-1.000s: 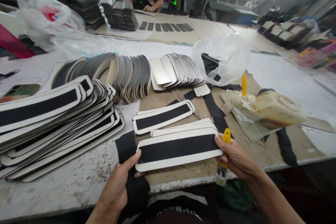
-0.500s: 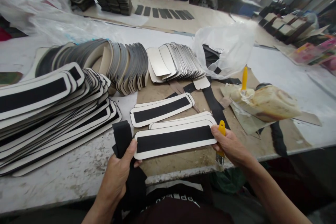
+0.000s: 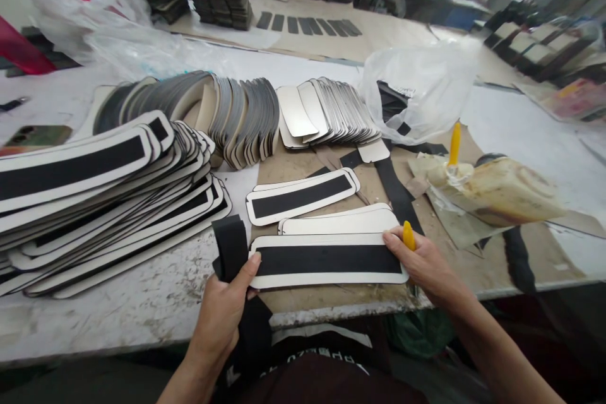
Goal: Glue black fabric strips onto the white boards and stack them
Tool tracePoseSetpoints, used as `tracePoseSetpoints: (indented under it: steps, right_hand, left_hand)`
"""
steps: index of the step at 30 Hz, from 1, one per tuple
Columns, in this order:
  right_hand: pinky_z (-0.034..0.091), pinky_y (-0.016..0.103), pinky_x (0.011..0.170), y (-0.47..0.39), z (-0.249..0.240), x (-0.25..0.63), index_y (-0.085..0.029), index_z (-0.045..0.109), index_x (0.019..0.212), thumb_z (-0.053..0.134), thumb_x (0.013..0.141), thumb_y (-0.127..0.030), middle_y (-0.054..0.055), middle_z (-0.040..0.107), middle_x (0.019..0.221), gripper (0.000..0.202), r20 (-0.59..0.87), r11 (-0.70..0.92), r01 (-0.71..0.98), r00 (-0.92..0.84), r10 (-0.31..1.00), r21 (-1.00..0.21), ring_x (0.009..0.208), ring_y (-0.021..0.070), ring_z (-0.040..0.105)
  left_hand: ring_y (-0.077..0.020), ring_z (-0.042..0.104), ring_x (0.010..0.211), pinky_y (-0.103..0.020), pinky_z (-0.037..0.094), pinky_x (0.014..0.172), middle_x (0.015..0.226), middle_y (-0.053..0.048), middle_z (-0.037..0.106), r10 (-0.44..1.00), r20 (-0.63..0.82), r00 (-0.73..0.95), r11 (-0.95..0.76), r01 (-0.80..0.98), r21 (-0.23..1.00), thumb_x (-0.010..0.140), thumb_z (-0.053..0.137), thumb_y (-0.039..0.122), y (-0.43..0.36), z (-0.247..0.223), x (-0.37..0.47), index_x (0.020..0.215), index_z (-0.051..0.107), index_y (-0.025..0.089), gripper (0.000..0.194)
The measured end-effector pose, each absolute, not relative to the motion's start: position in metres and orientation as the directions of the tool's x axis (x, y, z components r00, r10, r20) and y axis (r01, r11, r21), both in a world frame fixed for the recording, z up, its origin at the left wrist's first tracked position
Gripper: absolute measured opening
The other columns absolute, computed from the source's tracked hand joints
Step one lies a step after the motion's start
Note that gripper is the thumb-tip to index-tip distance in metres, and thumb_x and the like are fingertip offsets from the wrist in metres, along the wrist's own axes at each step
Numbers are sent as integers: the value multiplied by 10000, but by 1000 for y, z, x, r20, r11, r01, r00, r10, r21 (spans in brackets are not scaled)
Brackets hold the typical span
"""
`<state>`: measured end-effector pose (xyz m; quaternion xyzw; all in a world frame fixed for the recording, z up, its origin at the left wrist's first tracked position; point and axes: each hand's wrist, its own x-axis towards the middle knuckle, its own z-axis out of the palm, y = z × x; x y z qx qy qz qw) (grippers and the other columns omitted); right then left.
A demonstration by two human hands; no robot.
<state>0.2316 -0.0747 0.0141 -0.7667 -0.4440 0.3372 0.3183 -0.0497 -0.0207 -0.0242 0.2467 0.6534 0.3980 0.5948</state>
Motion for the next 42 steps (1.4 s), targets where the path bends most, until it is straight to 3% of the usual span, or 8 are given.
tracePoseSetpoints:
  steps: [9,14,26,42]
  right_hand:
    - [406,248,551,-78,22,228,-204,570,631,522,772,-524,-7,532,597,353,-151,-375,543,411,899,-751,574,151,473]
    - [425,243,587,-79,28,228,-206,594,696,557,772,-498,-4,569,662,304,-171,-336,535,334,927,-775,622,155,511]
    - [415,238,595,-83,20,233,-196,601,711,557,799,-480,-6,559,679,301,-142,-316,534,341,929,-784,623,143,494]
    - [364,240,544,-81,11,234,-207,535,624,509,804,-519,-30,493,580,362,-115,-339,629,369,922,-700,560,131,447]
  left_hand:
    - [-186,636,643,-225,502,484,752,-41,704,778,-591,-216,560,-191,806,539,818,327,-23,-21,-48,822,687,144,362]
    - [-198,647,657,-225,503,484,734,-37,709,780,-579,-239,551,-178,816,539,814,307,-24,-19,-46,810,689,155,334]
    - [-178,632,629,-217,494,471,751,-29,706,786,-580,-217,544,-205,814,520,829,318,-26,-15,-44,820,693,149,370]
    - [-162,637,603,-188,468,436,737,-25,713,763,-588,-268,559,-181,809,517,817,259,-26,-13,-39,792,687,158,321]
